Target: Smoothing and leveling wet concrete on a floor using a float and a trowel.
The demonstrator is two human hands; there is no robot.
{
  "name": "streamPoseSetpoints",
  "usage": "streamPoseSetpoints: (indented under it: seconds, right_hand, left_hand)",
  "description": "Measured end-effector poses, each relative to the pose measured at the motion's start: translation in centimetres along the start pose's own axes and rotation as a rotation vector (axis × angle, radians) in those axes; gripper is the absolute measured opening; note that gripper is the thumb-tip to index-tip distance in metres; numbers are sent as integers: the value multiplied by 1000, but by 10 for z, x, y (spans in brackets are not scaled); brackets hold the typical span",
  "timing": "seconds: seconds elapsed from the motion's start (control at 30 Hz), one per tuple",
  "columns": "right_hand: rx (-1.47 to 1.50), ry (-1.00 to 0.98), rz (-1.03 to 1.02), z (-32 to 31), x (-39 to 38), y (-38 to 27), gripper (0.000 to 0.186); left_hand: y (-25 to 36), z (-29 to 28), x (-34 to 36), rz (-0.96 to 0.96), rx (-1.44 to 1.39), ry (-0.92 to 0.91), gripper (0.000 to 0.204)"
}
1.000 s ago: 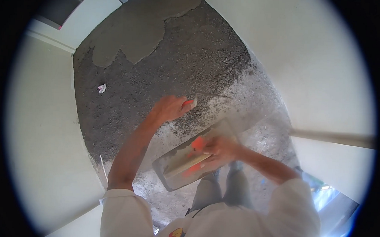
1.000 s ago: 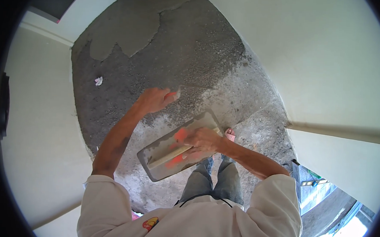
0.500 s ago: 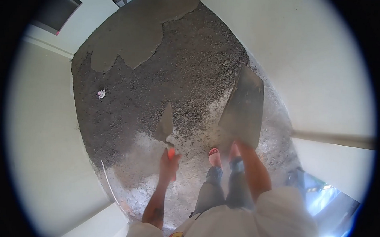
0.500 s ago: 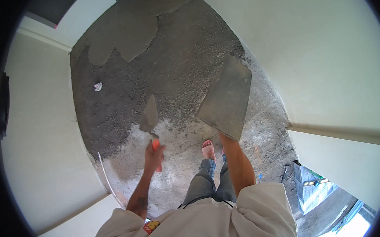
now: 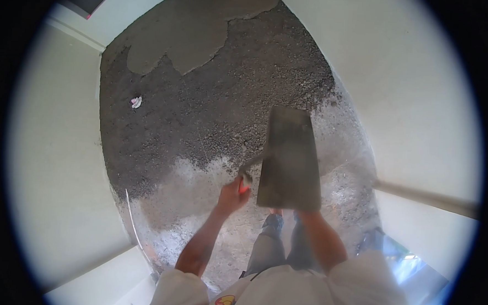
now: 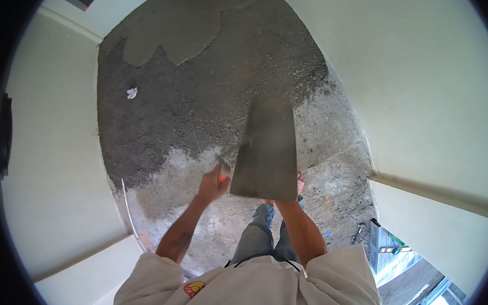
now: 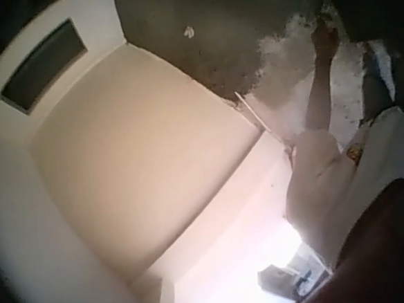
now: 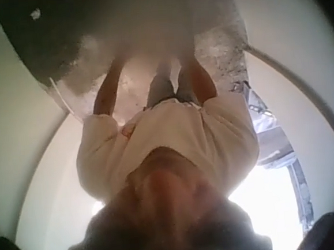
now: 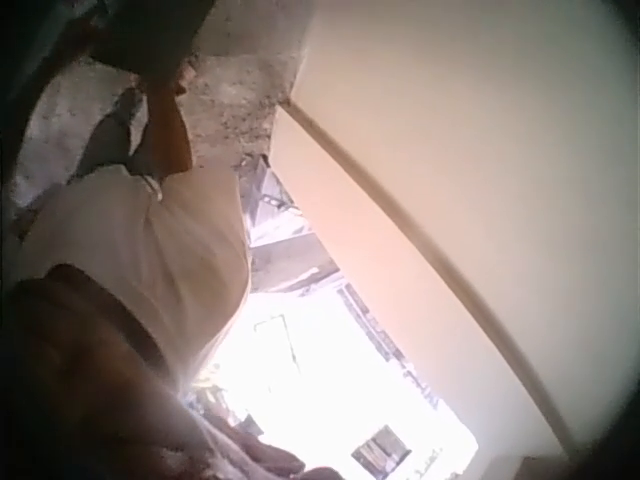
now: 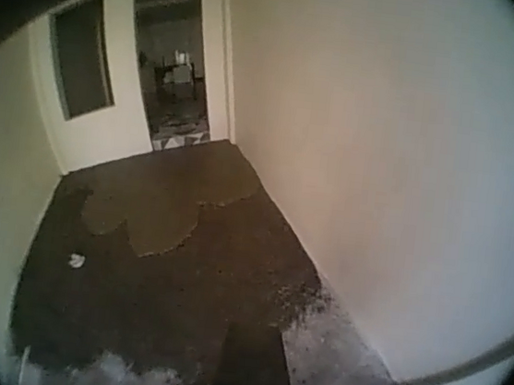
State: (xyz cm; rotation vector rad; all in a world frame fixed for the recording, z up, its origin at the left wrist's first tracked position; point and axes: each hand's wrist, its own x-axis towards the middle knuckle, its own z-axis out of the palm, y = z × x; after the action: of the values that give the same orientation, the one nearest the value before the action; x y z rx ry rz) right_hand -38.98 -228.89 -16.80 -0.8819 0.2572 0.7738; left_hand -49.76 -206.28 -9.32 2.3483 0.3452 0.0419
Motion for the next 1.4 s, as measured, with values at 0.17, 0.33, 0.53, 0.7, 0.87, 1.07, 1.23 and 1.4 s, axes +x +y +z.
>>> streamPoseSetpoints:
  seconds: [0.17,0.33,0.53,0.7,0.87,1.07,1.23,1.4]
  right_hand:
    - [144,27,15,-6,-38,54,45]
    - [327,153,-47,17,43,39,46]
    - [557,265,-115,42,147,7,47]
    - [667,318,-112,56,140,35,47]
    - [620,428,-193,94,120,28,55]
    - [639,691,-53,126,91,8,57]
    - [730,674,-237,68,113,4,66]
    - [682,834,-82,77,101,-2,72]
  left_hand:
    - [-60,-19,88,-87,76,90,40]
    - [-34,-39,69,-193,78,-25,31]
    - [59,-53,16,-579,-876,-369,28]
    - [70,-39,5,-529,-822,-220,36]
    - [62,-5,-2,-383,-474,-47,39]
    - [74,6,0,-425,-123,52,43]
    - [96,21,13,-404,53,-107,43]
    - [90,17,-10,-428,205,-195,45]
